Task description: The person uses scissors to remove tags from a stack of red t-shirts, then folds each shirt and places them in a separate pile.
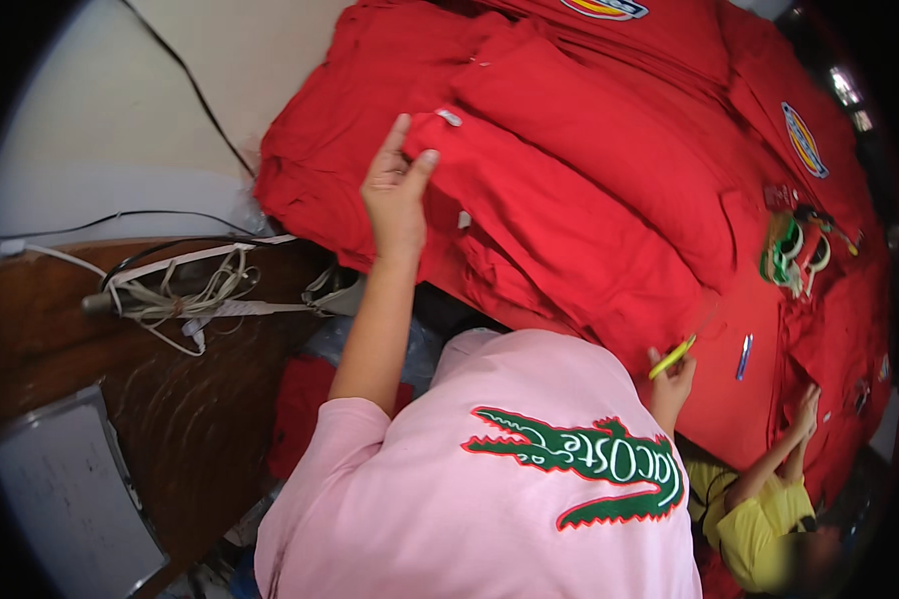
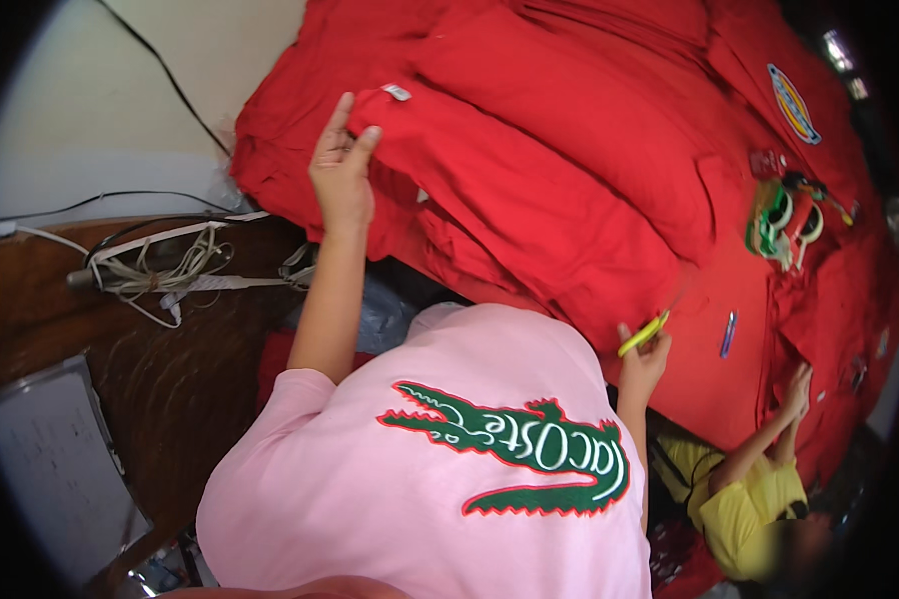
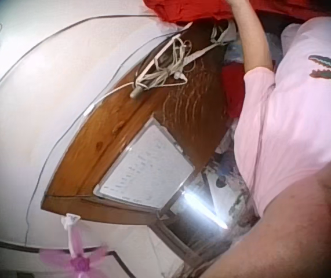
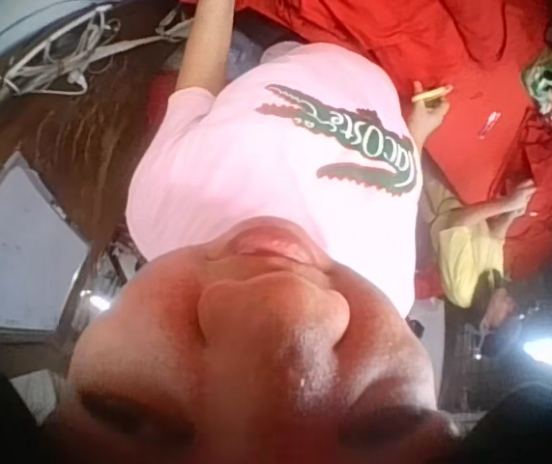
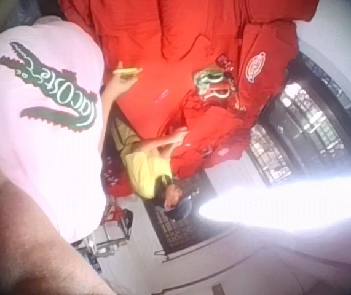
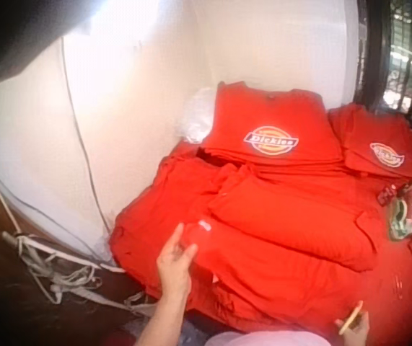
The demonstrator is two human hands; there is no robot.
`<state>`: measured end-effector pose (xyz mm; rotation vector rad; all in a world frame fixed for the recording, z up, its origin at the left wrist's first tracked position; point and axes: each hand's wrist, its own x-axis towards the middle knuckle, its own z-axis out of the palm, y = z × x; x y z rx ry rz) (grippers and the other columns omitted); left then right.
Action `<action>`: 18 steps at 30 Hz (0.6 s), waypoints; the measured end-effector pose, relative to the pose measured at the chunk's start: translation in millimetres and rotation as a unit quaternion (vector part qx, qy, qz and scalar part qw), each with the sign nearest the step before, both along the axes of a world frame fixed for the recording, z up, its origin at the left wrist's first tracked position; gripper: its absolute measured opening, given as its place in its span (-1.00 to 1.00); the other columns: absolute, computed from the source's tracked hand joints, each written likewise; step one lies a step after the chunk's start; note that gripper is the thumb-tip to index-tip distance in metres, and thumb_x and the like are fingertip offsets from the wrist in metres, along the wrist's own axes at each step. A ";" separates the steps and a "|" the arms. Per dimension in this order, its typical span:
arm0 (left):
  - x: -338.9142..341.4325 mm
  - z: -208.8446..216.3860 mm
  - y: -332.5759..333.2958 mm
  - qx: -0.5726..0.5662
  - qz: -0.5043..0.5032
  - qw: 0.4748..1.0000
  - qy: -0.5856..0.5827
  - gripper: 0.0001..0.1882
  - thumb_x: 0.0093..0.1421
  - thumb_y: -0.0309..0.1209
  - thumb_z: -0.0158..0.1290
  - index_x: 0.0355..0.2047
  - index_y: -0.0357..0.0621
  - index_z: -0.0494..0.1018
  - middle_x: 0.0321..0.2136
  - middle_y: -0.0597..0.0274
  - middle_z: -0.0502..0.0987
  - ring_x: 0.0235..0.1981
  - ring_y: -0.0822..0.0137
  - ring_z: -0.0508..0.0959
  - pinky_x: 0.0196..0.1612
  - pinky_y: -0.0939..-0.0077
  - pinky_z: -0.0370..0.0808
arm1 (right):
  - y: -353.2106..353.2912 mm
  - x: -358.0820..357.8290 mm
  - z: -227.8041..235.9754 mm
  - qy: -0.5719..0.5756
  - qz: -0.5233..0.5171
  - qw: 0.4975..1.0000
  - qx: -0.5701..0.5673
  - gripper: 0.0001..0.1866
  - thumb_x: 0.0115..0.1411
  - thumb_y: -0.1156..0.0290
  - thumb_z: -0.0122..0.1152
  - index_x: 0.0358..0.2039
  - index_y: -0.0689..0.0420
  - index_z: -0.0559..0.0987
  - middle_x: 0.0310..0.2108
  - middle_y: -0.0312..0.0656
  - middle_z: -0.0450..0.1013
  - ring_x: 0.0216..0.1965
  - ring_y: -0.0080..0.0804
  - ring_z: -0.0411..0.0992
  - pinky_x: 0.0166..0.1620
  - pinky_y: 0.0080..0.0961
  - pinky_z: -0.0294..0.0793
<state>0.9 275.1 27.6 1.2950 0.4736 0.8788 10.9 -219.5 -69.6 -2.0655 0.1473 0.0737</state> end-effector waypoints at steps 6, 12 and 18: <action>1.5 30.0 -24.9 0.035 0.007 0.999 -0.013 -0.35 0.22 -0.68 0.24 0.33 -0.26 0.37 -0.25 0.46 0.54 -0.33 0.69 0.44 -0.21 0.81 0.44 | 1.1 -25.3 -17.2 0.151 -0.019 0.983 0.098 -0.69 0.19 0.58 0.45 -0.19 0.19 0.45 -0.49 -0.41 0.42 -0.53 -0.73 0.25 -0.45 -0.70 0.24; -3.8 26.0 -23.0 0.013 -0.020 1.000 0.004 -0.26 0.19 -0.69 0.26 0.37 -0.29 0.29 -0.10 0.26 0.59 -0.19 0.57 0.51 -0.02 0.69 0.50 | -0.2 -14.2 6.1 0.149 0.009 0.985 0.088 -0.75 0.21 0.60 0.40 -0.23 0.17 0.45 -0.51 -0.43 0.42 -0.53 -0.78 0.23 -0.46 -0.74 0.19; 0.4 24.8 -25.3 0.013 -0.045 0.998 -0.048 -0.19 0.18 -0.75 0.23 0.42 -0.30 0.18 0.08 0.02 0.59 0.06 0.37 0.59 0.15 0.49 0.55 | -17.6 -8.2 8.4 0.123 0.011 0.989 0.085 -0.75 0.21 0.62 0.40 -0.25 0.16 0.45 -0.48 -0.44 0.42 -0.50 -0.78 0.25 -0.44 -0.75 0.21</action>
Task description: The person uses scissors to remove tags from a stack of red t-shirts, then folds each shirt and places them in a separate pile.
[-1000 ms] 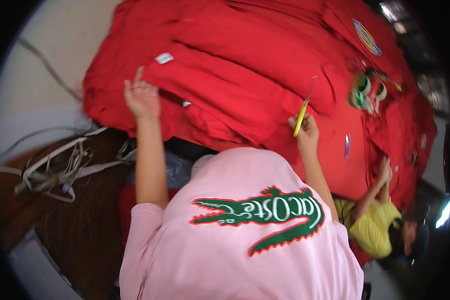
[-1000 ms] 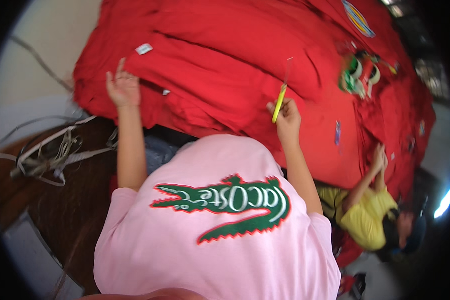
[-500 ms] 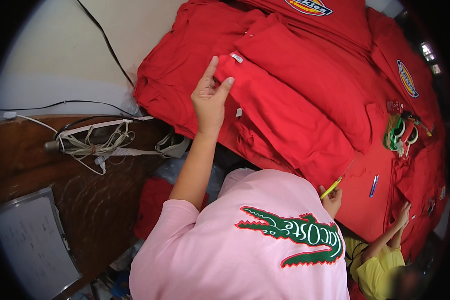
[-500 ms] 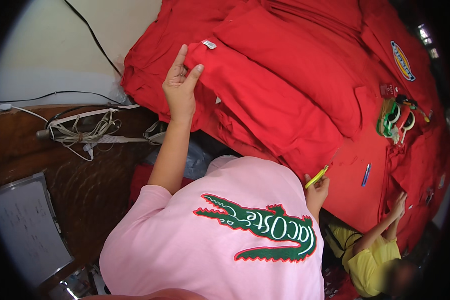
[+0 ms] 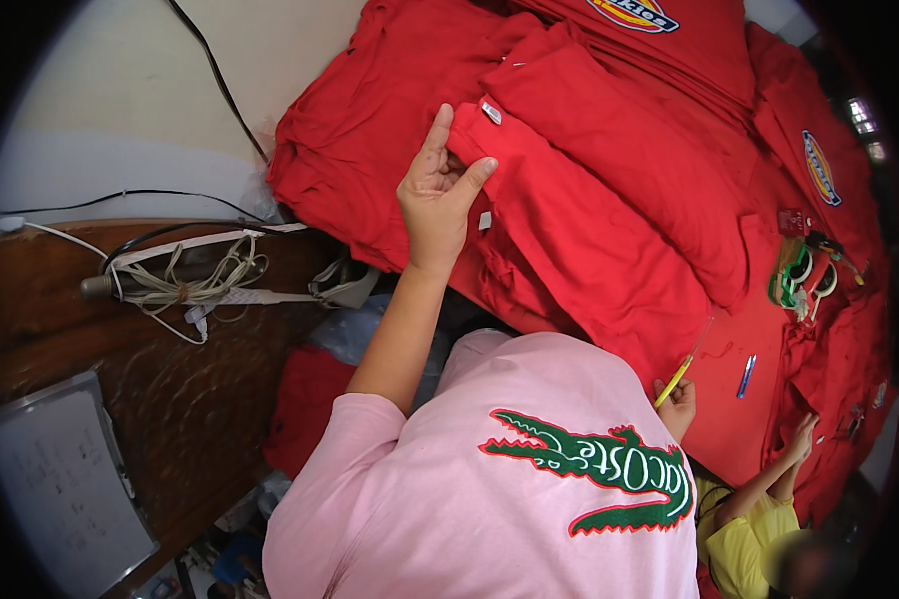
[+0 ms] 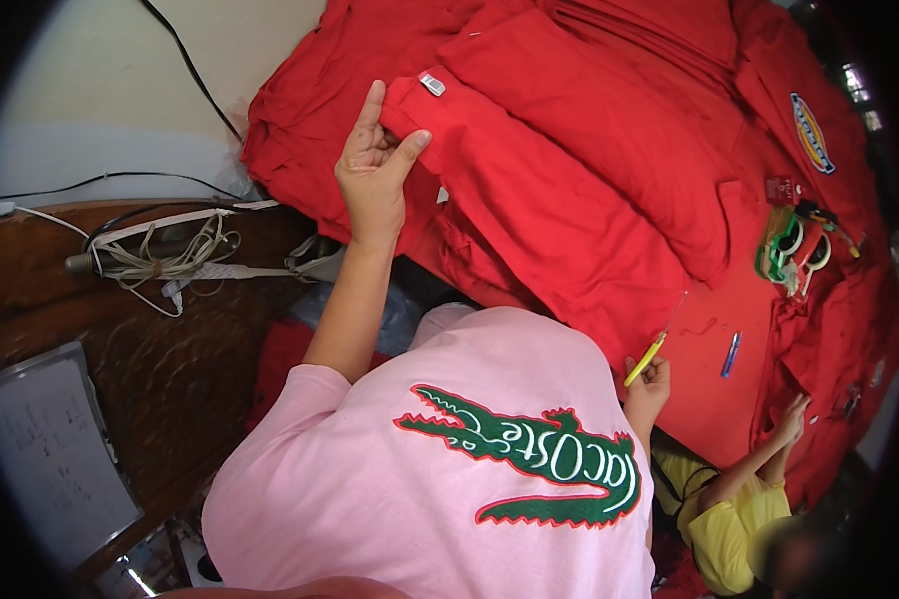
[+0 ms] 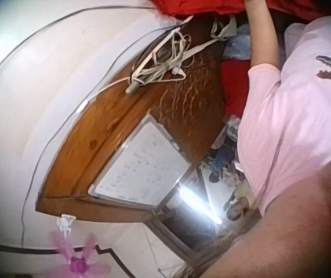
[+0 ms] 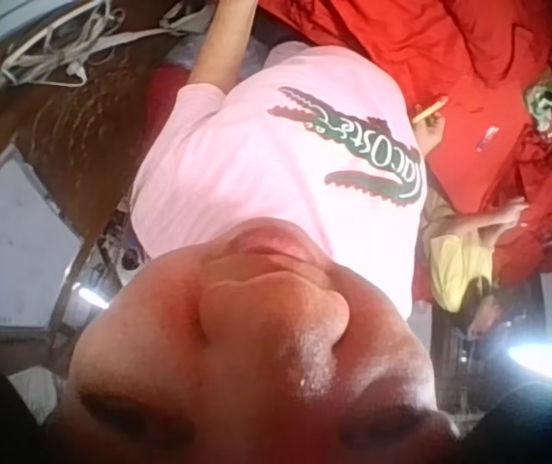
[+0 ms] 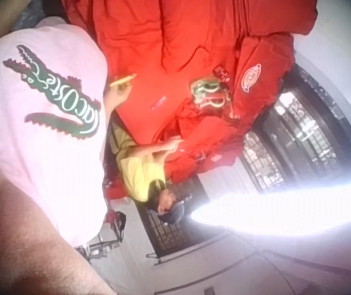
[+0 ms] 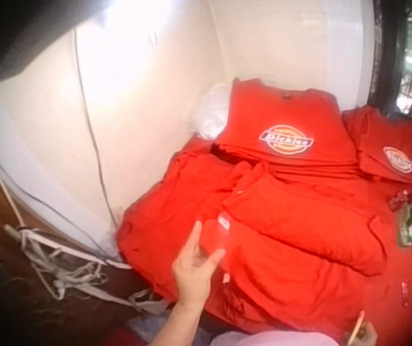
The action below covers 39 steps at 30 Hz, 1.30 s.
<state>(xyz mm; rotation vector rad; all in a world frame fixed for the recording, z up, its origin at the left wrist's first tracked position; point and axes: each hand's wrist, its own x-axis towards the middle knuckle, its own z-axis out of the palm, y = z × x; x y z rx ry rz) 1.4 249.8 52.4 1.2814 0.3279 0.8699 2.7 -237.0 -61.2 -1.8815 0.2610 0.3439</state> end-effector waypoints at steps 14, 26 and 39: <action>-0.1 -0.4 -6.1 0.024 -0.014 1.000 -0.001 -0.18 0.19 -0.72 0.25 0.43 -0.17 0.20 0.06 0.06 0.61 -0.10 0.48 0.63 0.00 0.61 0.59 | 12.3 10.4 14.4 -0.004 -0.010 0.997 0.075 -0.74 0.21 0.64 0.40 -0.22 0.18 0.46 -0.36 -0.37 0.46 -0.38 -0.75 0.33 -0.32 -0.76 0.33; -5.2 1.7 -11.6 0.001 -0.019 1.000 -0.012 -0.16 0.18 -0.70 0.27 0.43 -0.18 0.19 0.11 0.01 0.58 -0.12 0.50 0.63 -0.07 0.67 0.60 | 14.0 16.2 14.7 0.002 0.010 0.997 0.072 -0.73 0.19 0.67 0.40 -0.23 0.17 0.45 -0.36 -0.38 0.44 -0.39 -0.75 0.33 -0.32 -0.77 0.35; -7.6 1.2 -15.7 -0.088 -0.028 0.996 -0.005 -0.13 0.08 -0.82 0.27 0.40 -0.20 0.27 -0.35 0.60 0.39 -0.36 0.72 0.35 -0.05 0.84 0.44 | 24.3 19.0 17.1 0.028 0.007 0.996 0.085 -0.72 0.19 0.69 0.38 -0.20 0.17 0.45 -0.35 -0.38 0.45 -0.40 -0.76 0.33 -0.33 -0.76 0.35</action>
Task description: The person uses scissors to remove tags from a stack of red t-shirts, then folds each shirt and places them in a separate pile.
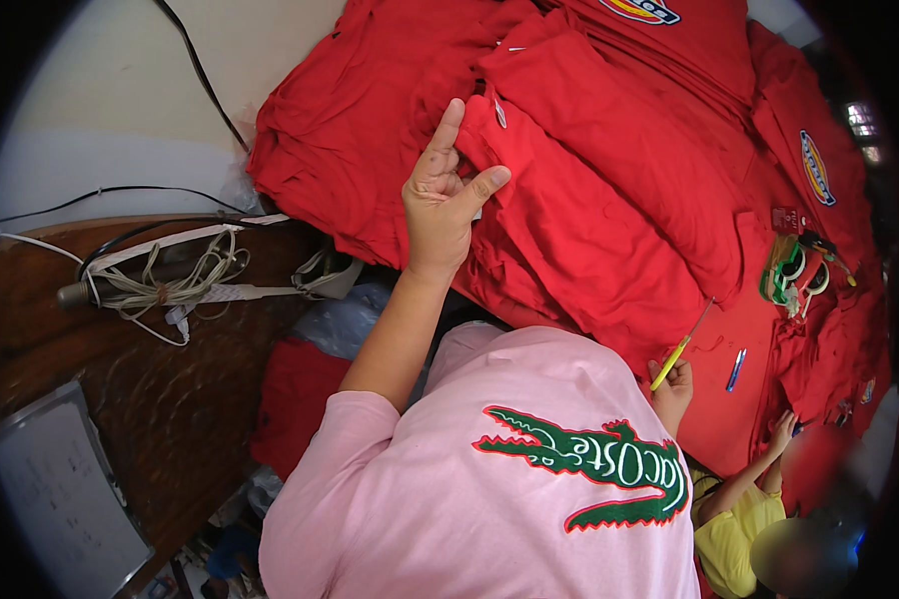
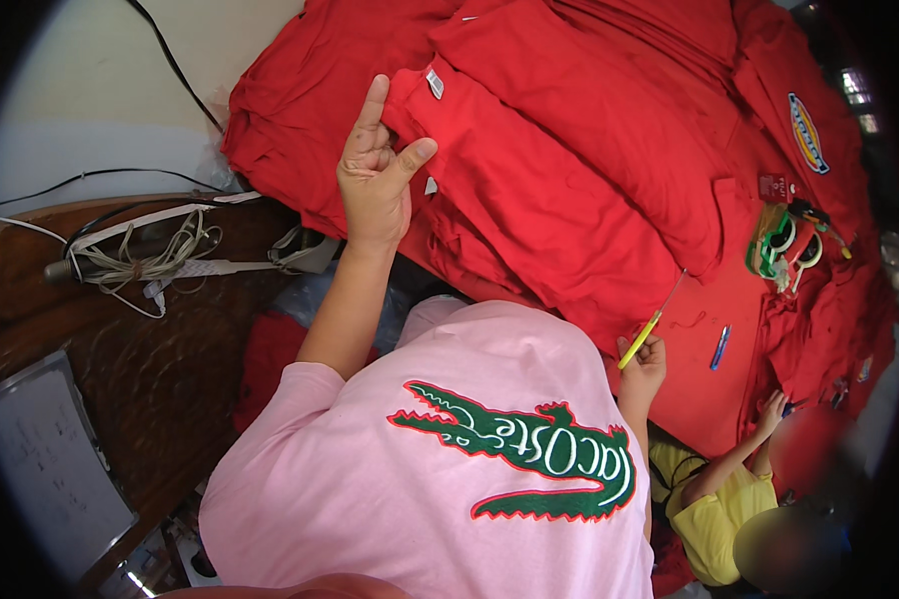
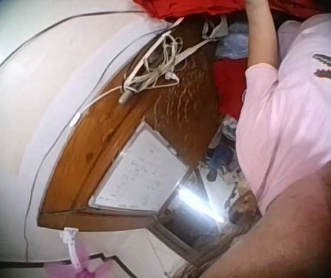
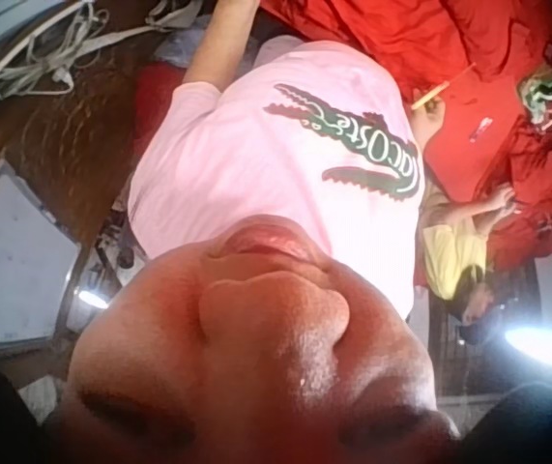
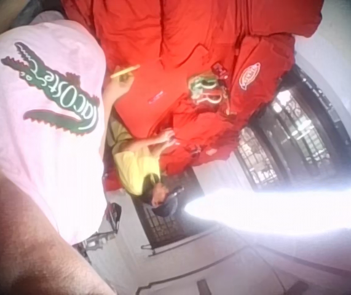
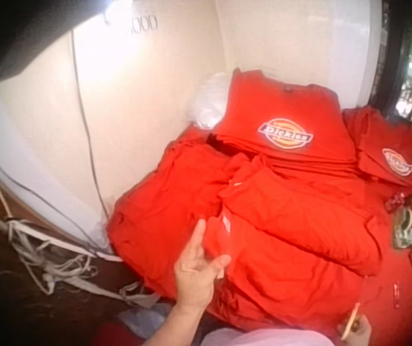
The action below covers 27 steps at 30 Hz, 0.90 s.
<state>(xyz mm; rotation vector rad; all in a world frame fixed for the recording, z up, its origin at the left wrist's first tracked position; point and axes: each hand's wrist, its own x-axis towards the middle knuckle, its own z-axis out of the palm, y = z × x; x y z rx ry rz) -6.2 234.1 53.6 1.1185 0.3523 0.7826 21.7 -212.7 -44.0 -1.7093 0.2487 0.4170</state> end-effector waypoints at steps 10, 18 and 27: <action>97.4 35.1 111.0 0.169 0.043 0.984 -0.026 -0.39 0.32 -0.46 0.17 0.32 -0.35 0.25 0.19 -0.04 0.47 0.01 0.34 0.54 0.11 0.43 0.50 | 16.8 160.5 81.8 -0.125 -0.188 0.931 0.287 -0.82 0.39 0.30 0.20 -0.12 0.10 0.48 -0.41 -0.36 0.39 -0.41 -0.53 0.37 -0.21 -0.52 0.45; 105.6 57.6 30.4 0.141 -0.104 0.984 0.010 -0.39 0.34 -0.46 0.13 0.35 -0.32 0.25 0.02 0.10 0.57 -0.02 0.34 0.59 0.13 0.45 0.49 | -49.8 155.6 88.7 -0.288 -0.111 0.933 0.186 -0.77 0.32 0.56 0.21 -0.03 0.21 0.47 -0.03 -0.11 0.53 -0.31 -0.61 0.45 -0.29 -0.73 0.46; -18.2 -121.9 -98.9 0.136 -0.317 0.906 0.247 -0.58 0.31 -0.44 0.20 0.16 -0.20 0.50 -0.01 0.17 0.60 -0.01 0.36 0.59 0.07 0.47 0.51 | -31.7 4.4 -44.5 -0.044 -0.076 0.992 -0.086 -0.49 0.09 0.59 0.51 -0.04 0.26 0.38 -0.17 -0.13 0.52 -0.22 -0.53 0.46 -0.15 -0.57 0.53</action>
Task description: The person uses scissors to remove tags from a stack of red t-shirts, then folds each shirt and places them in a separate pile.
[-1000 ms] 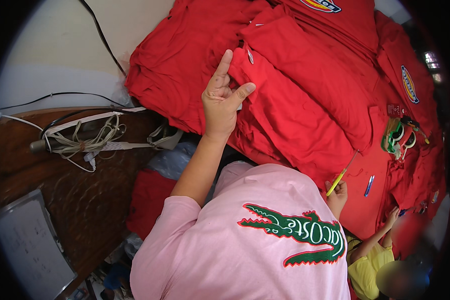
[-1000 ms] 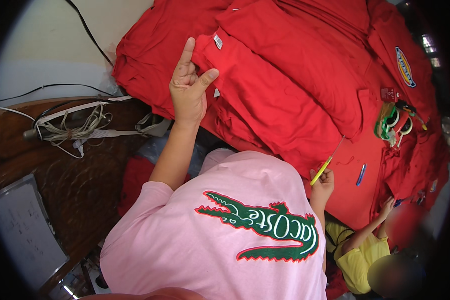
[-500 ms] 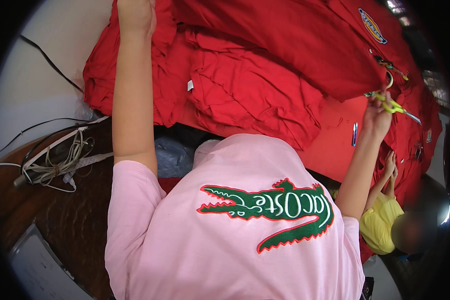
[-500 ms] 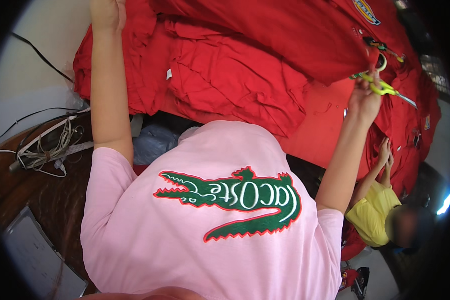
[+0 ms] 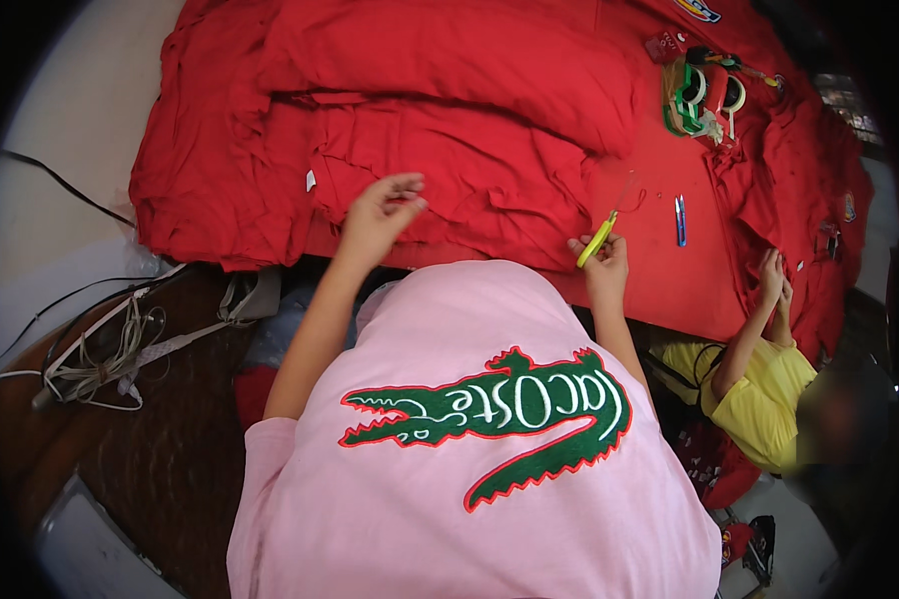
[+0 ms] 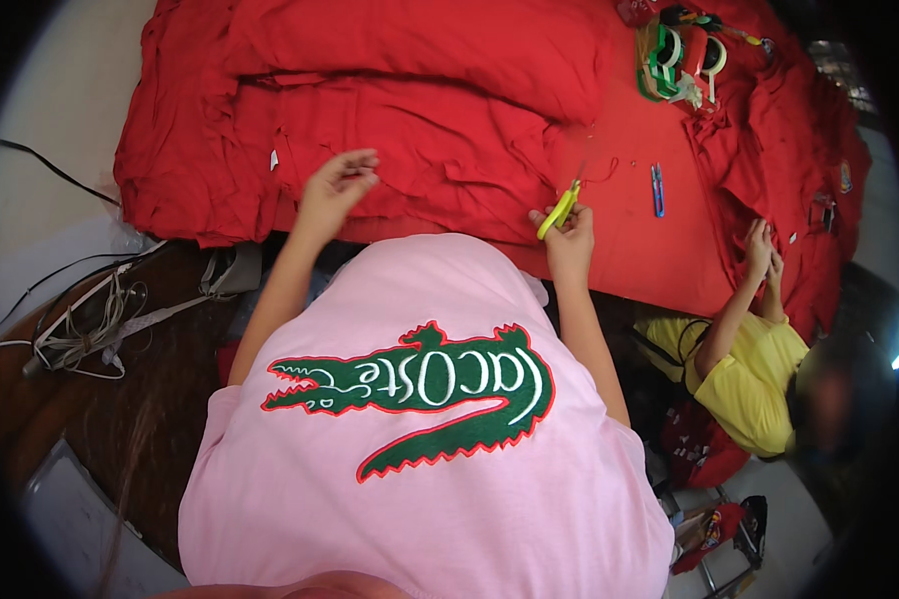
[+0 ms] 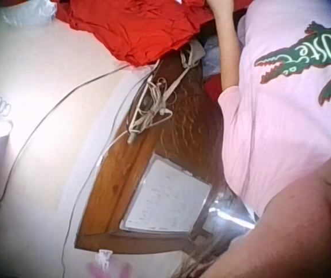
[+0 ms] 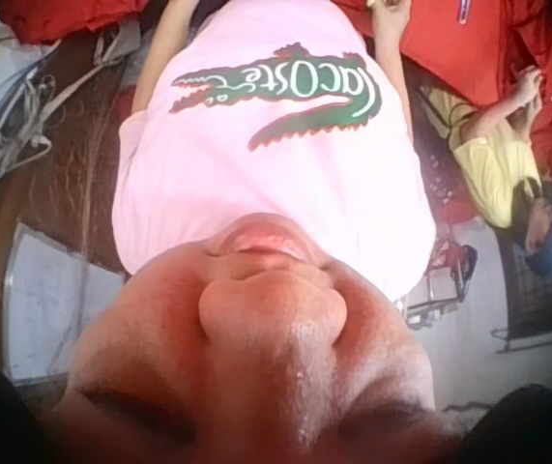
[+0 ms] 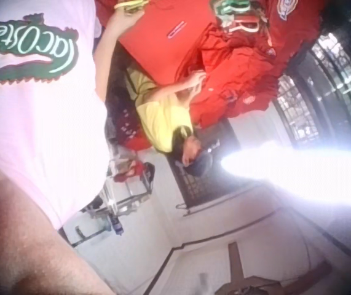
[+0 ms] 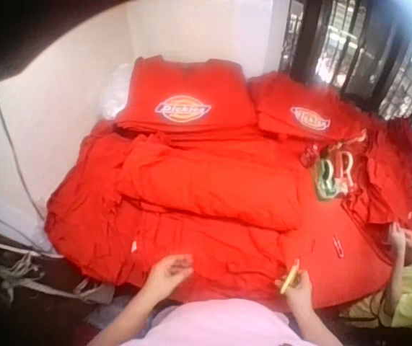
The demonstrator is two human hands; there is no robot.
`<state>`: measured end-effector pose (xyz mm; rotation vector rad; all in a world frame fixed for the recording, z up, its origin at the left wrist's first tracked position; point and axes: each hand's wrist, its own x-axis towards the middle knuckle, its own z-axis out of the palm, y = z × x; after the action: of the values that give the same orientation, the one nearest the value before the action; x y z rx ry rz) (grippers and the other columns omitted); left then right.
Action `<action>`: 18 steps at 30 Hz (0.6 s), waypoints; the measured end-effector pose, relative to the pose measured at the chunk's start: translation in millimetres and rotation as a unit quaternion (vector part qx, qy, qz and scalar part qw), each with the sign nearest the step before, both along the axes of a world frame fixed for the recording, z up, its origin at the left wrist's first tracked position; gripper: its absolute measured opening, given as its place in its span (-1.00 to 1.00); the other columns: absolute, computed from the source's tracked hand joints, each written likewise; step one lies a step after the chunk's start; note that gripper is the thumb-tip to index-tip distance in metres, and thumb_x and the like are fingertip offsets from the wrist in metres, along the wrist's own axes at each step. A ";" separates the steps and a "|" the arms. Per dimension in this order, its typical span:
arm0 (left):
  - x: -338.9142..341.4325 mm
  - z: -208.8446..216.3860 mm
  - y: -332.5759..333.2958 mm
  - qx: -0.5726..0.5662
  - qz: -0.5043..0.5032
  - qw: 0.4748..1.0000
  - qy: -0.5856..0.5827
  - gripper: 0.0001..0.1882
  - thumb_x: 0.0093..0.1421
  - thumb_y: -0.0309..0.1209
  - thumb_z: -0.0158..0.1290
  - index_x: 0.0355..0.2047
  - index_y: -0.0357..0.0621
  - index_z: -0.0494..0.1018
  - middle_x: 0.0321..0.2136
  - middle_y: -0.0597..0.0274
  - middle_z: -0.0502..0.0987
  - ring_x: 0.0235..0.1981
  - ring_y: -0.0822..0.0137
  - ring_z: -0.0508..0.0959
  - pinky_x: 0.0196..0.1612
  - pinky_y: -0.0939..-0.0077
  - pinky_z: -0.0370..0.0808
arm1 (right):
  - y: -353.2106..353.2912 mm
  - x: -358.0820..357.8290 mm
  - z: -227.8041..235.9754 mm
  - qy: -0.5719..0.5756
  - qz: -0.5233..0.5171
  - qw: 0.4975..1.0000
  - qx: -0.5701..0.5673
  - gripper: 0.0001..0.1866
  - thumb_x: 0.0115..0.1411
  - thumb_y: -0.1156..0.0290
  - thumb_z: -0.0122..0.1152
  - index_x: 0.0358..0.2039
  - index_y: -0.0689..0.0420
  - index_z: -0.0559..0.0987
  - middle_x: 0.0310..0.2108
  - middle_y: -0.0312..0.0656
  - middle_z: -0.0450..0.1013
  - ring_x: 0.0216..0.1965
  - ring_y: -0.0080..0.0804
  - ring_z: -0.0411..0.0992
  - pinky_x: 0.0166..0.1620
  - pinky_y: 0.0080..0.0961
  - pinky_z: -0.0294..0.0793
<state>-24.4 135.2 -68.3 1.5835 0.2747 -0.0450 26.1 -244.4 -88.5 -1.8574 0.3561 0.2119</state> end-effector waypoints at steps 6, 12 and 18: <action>9.9 -4.8 -69.8 0.450 -0.087 0.880 -0.128 -0.47 0.07 -0.37 0.31 0.09 -0.07 0.52 -0.01 0.14 0.47 0.07 0.05 0.46 0.16 0.16 0.37 | -19.6 8.3 0.2 -0.050 0.048 0.997 0.034 -0.57 0.14 0.63 0.44 -0.06 0.27 0.39 -0.26 -0.20 0.52 -0.31 -0.59 0.42 -0.24 -0.63 0.48; 4.2 -2.3 -104.5 0.342 -0.002 0.939 -0.025 -0.64 0.07 -0.45 0.31 -0.12 -0.13 0.49 -0.10 0.17 0.52 -0.03 0.23 0.53 -0.01 0.31 0.47 | -52.4 5.9 10.9 -0.001 0.051 0.998 0.021 -0.67 0.23 0.44 0.45 -0.12 0.26 0.48 -0.42 -0.28 0.53 -0.46 -0.66 0.43 -0.35 -0.69 0.41; -17.5 -5.1 -183.8 -0.246 -0.087 0.953 0.155 -0.64 0.27 -0.56 0.22 0.08 -0.25 0.50 -0.11 0.28 0.54 -0.12 0.49 0.55 0.00 0.61 0.51 | -68.8 -5.9 40.0 0.097 0.107 0.989 0.042 -0.69 0.26 0.28 0.45 -0.22 0.29 0.61 -0.54 -0.35 0.53 -0.52 -0.70 0.41 -0.39 -0.70 0.37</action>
<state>-41.9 -48.5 -73.4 1.0941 0.3361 -0.4690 20.2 -313.2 -48.5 -1.7962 0.2757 0.5494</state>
